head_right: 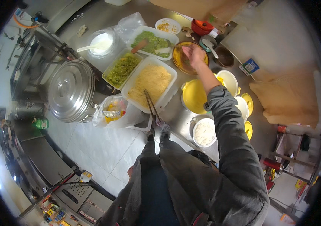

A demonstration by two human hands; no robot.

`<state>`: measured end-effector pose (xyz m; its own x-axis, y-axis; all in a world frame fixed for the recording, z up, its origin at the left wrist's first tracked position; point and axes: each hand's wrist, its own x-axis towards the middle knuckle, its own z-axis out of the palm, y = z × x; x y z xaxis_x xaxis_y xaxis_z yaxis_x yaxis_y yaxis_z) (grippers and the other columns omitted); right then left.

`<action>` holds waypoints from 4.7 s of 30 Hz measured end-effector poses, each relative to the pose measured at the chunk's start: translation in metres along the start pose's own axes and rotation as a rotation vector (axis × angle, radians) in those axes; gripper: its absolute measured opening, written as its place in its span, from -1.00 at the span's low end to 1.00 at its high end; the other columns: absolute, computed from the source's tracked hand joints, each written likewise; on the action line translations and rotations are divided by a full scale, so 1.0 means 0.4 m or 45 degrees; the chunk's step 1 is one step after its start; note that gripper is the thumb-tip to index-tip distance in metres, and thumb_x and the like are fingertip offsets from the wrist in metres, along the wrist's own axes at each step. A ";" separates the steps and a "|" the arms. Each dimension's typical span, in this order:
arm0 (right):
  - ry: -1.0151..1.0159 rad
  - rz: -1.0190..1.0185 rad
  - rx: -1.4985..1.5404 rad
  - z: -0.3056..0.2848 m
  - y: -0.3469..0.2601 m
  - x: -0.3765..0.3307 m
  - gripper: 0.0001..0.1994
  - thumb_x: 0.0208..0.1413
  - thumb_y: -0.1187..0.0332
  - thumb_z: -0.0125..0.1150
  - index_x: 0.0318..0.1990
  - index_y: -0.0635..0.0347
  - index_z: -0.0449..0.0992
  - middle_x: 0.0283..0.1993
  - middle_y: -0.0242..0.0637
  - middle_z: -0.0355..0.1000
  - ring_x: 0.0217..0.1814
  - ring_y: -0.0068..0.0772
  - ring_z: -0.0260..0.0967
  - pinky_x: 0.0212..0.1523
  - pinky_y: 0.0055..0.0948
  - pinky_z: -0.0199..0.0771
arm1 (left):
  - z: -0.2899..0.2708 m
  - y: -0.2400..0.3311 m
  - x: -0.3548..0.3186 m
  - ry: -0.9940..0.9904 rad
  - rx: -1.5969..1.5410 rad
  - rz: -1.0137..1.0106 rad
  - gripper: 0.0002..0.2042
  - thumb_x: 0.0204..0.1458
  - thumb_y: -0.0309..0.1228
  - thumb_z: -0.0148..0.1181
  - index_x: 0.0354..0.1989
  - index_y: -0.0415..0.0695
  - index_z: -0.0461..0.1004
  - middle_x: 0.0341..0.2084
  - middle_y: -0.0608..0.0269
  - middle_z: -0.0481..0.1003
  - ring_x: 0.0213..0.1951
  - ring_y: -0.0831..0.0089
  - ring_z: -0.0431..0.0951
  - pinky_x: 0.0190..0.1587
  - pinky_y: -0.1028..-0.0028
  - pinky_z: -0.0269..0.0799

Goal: The person assembles a takeout meal by scooping rice into a bowl, adding a meat sauce, shredded vegetables, and green onions. They then cover the bowl, place it in a paper bag, and seal the bag with a receipt.

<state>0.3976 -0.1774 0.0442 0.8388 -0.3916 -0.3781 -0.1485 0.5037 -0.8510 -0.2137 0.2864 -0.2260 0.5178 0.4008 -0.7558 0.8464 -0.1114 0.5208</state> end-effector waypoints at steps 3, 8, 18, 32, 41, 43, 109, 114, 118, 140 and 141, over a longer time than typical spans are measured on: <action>-0.055 -0.081 -0.013 -0.082 -0.101 -0.054 -0.71 0.37 0.32 -0.16 -0.01 0.42 0.33 -0.05 0.23 0.50 -0.02 -0.08 0.55 0.04 -0.32 0.62 | -0.007 -0.006 0.062 -0.154 -0.085 0.012 -0.66 0.14 -0.24 0.15 -0.09 -0.26 0.63 -0.23 0.02 0.65 -0.20 0.31 0.63 -0.06 0.36 0.49; -0.120 -0.408 -0.593 -0.173 -0.149 -0.154 -0.64 0.36 0.27 -0.09 0.05 0.45 0.41 -0.02 0.12 0.52 0.02 -0.11 0.54 0.07 -0.32 0.54 | -0.004 0.007 0.020 -0.055 0.198 0.340 -0.65 0.13 -0.22 0.15 -0.10 -0.24 0.64 -0.25 0.03 0.66 -0.23 0.30 0.62 -0.09 0.36 0.49; -0.444 -1.005 -1.815 -0.271 -0.123 -0.248 -0.67 0.29 0.37 0.05 0.11 0.36 0.49 0.14 0.12 0.45 0.17 0.11 0.42 0.20 -0.21 0.43 | -0.013 -0.007 0.037 -0.121 -0.109 0.027 -0.68 0.18 -0.25 0.08 -0.12 -0.20 0.66 -0.24 0.05 0.66 -0.21 0.26 0.63 -0.08 0.32 0.49; -0.350 -1.018 -1.805 -0.304 -0.087 -0.146 -0.73 0.24 0.46 0.10 0.00 0.48 0.51 -0.08 0.12 0.56 -0.02 -0.03 0.56 0.01 -0.26 0.55 | -0.038 0.042 0.029 -0.064 -0.111 0.038 -0.69 0.13 -0.28 0.17 -0.12 -0.29 0.61 -0.38 0.12 0.62 -0.31 0.37 0.59 -0.17 0.37 0.51; -0.596 -1.000 -1.472 -0.315 -0.107 -0.185 -0.70 0.26 0.40 0.08 0.06 0.40 0.52 -0.07 0.06 0.58 -0.08 -0.02 0.58 -0.03 -0.25 0.55 | -0.028 0.040 0.055 -0.120 0.003 0.017 -0.69 0.13 -0.28 0.15 -0.08 -0.22 0.60 -0.24 0.09 0.62 -0.19 0.33 0.62 -0.05 0.34 0.49; -0.745 -1.001 -1.757 -0.300 -0.110 -0.211 -0.69 0.24 0.42 0.06 0.06 0.39 0.52 -0.02 0.08 0.55 -0.04 0.04 0.55 0.01 -0.21 0.54 | -0.034 0.016 0.065 -0.223 0.161 0.203 -0.67 0.16 -0.28 0.14 -0.07 -0.28 0.59 -0.24 0.06 0.62 -0.22 0.33 0.61 -0.09 0.35 0.50; -0.972 -1.118 -1.929 -0.276 -0.171 -0.262 -0.67 0.20 0.44 0.09 0.10 0.33 0.52 0.20 -0.01 0.44 0.18 0.02 0.44 0.22 -0.24 0.44 | 0.011 0.151 0.007 -0.113 0.164 0.300 -0.66 0.13 -0.34 0.18 -0.08 -0.41 0.57 -0.39 0.09 0.63 -0.40 0.43 0.57 -0.32 0.48 0.47; -1.090 -1.005 -2.313 -0.261 -0.103 -0.281 -0.62 0.07 0.51 0.11 0.09 0.32 0.51 0.27 -0.08 0.39 0.21 -0.09 0.42 0.19 -0.26 0.46 | 0.030 0.277 -0.028 -0.105 -0.280 -0.135 -0.68 0.15 -0.34 0.16 -0.10 -0.40 0.58 -0.40 0.09 0.62 -0.38 0.44 0.59 -0.31 0.49 0.48; -1.052 -1.094 -2.455 -0.314 -0.156 -0.231 -0.59 0.13 0.46 0.03 0.16 0.27 0.48 0.28 -0.07 0.38 0.16 -0.06 0.46 0.16 -0.22 0.49 | 0.040 0.277 -0.031 -0.064 -0.437 -0.107 -0.69 0.16 -0.36 0.15 -0.10 -0.40 0.58 -0.41 0.10 0.62 -0.38 0.42 0.60 -0.29 0.49 0.51; -0.366 -0.749 -1.323 -0.316 -0.124 -0.046 -0.72 0.32 0.39 0.11 0.04 0.44 0.52 -0.08 0.16 0.55 -0.07 -0.04 0.58 -0.03 -0.35 0.52 | 0.048 0.290 0.023 -0.166 -0.359 -0.142 -0.64 0.17 -0.34 0.18 0.00 -0.42 0.51 -0.38 0.07 0.63 -0.42 0.42 0.58 -0.35 0.46 0.51; -0.426 -0.714 -1.313 -0.336 -0.145 -0.036 -0.72 0.32 0.39 0.11 0.04 0.44 0.52 -0.08 0.14 0.55 -0.07 -0.06 0.57 -0.02 -0.36 0.51 | 0.064 0.301 0.028 -0.186 -0.417 -0.129 -0.65 0.17 -0.35 0.18 -0.01 -0.42 0.52 -0.39 0.08 0.63 -0.42 0.43 0.58 -0.35 0.47 0.50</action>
<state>0.3236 -0.3044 0.0501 0.9910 -0.0644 0.1177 0.0590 -0.5785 -0.8135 -0.1029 0.2541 -0.1820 0.4661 0.2581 -0.8463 0.8217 0.2284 0.5222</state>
